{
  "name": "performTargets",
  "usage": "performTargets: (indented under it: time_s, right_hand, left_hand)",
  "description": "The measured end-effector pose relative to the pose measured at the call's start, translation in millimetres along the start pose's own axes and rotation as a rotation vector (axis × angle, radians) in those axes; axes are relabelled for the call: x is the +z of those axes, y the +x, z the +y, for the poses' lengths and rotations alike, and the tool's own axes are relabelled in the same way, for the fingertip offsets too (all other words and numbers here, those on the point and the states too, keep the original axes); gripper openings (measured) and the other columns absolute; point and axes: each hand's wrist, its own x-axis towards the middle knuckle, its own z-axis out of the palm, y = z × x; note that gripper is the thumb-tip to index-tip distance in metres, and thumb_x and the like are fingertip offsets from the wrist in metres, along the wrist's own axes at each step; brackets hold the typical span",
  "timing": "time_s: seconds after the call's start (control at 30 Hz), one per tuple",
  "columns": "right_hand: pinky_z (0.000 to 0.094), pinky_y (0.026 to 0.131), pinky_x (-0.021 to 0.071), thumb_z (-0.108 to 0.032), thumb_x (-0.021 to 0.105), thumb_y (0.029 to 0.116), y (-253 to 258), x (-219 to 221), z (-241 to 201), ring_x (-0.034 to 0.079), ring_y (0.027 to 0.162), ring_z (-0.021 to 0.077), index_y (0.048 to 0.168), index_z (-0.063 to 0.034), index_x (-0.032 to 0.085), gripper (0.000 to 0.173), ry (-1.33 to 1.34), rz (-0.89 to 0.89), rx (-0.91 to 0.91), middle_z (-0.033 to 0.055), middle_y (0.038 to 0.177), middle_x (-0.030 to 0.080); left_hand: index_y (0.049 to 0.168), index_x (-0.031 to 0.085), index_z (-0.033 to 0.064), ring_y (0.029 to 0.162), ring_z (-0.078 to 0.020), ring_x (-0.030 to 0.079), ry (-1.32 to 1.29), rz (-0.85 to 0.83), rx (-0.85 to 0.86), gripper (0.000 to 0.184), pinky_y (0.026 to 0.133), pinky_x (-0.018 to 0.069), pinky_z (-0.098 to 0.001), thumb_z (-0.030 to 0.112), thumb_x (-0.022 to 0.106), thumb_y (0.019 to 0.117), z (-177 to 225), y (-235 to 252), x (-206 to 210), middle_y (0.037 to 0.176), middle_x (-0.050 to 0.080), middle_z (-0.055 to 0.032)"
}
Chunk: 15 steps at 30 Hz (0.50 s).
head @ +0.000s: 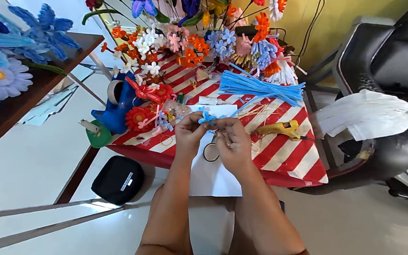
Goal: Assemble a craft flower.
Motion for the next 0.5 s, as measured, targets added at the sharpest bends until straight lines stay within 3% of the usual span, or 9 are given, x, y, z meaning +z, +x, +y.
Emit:
performTargets:
  time_s: [0.07, 0.2, 0.33, 0.37, 0.43, 0.5]
  right_hand:
    - [0.0275, 0.085, 0.0585, 0.002, 0.055, 0.0892, -0.2, -5.4, -1.0, 0.07, 0.093, 0.013, 0.117, 0.0089, 0.06, 0.029, -0.072, -0.031, -0.008, 0.0155, 0.103, 0.071]
    - [0.0315, 0.081, 0.0603, -0.002, 0.058, 0.0943, 6.8, -51.4, 4.2, 0.071, 0.091, 0.0134, 0.113, 0.0046, 0.069, 0.023, -0.174, -0.009, -0.014, 0.0124, 0.105, 0.074]
    - [0.0277, 0.081, 0.0586, -0.007, 0.057, 0.0998, 6.1, -132.5, 13.6, 0.068, 0.089, 0.0036, 0.109, -0.0061, 0.069, 0.015, -0.21, 0.316, -0.007, -0.0031, 0.104, 0.073]
    - [0.0278, 0.081, 0.0589, -0.006, 0.058, 0.0991, 3.3, -150.2, 14.2, 0.068, 0.089, 0.0036, 0.109, -0.005, 0.068, 0.014, -0.264, 0.405, 0.021, -0.0028, 0.103, 0.072]
    - [0.0328, 0.083, 0.0579, -0.004, 0.057, 0.0967, -5.2, -180.8, 10.3, 0.068, 0.093, 0.0119, 0.114, 0.0035, 0.064, 0.02, -0.499, 0.451, 0.229, 0.0095, 0.108, 0.07]
    - [0.0543, 0.098, 0.0518, 0.0, 0.056, 0.0945, -9.4, -203.9, 8.4, 0.064, 0.117, 0.0349, 0.131, 0.0062, 0.06, 0.038, -0.702, 0.253, 0.554, 0.0256, 0.13, 0.063]
  left_hand:
    - [0.098, 0.079, 0.0213, 0.083, -0.0037, 0.07, 0.023, 0.014, 0.011, 0.015, 0.077, 0.0604, -0.0235, 0.014, 0.081, 0.0839, -0.6, -0.1, 3.0, 0.096, 0.075, 0.006]
    - [0.096, 0.079, 0.0226, 0.08, -0.0025, 0.069, 0.028, 0.037, 0.027, 0.017, 0.075, 0.0598, -0.022, 0.011, 0.08, 0.0834, -0.4, -2.0, 9.7, 0.093, 0.074, 0.0071]
    - [0.097, 0.079, 0.0224, 0.079, -0.0027, 0.07, -0.015, 0.007, 0.031, 0.017, 0.075, 0.0597, -0.0216, 0.011, 0.079, 0.0851, 0.5, -4.1, 11.7, 0.092, 0.075, 0.0064]
    - [0.097, 0.079, 0.0224, 0.079, -0.0027, 0.07, -0.028, -0.001, 0.027, 0.016, 0.075, 0.0595, -0.0214, 0.011, 0.079, 0.0852, 0.8, -4.8, 11.2, 0.091, 0.075, 0.0062]
    - [0.096, 0.079, 0.0228, 0.078, -0.0025, 0.069, -0.044, 0.0, 0.009, 0.016, 0.074, 0.059, -0.0208, 0.012, 0.079, 0.0849, 1.9, -6.8, 10.6, 0.09, 0.075, 0.0061]
    - [0.095, 0.079, 0.0221, 0.077, -0.0029, 0.069, -0.067, 0.002, -0.009, 0.015, 0.073, 0.0586, -0.0207, 0.012, 0.079, 0.0845, 3.5, -7.5, 10.1, 0.09, 0.075, 0.0052]
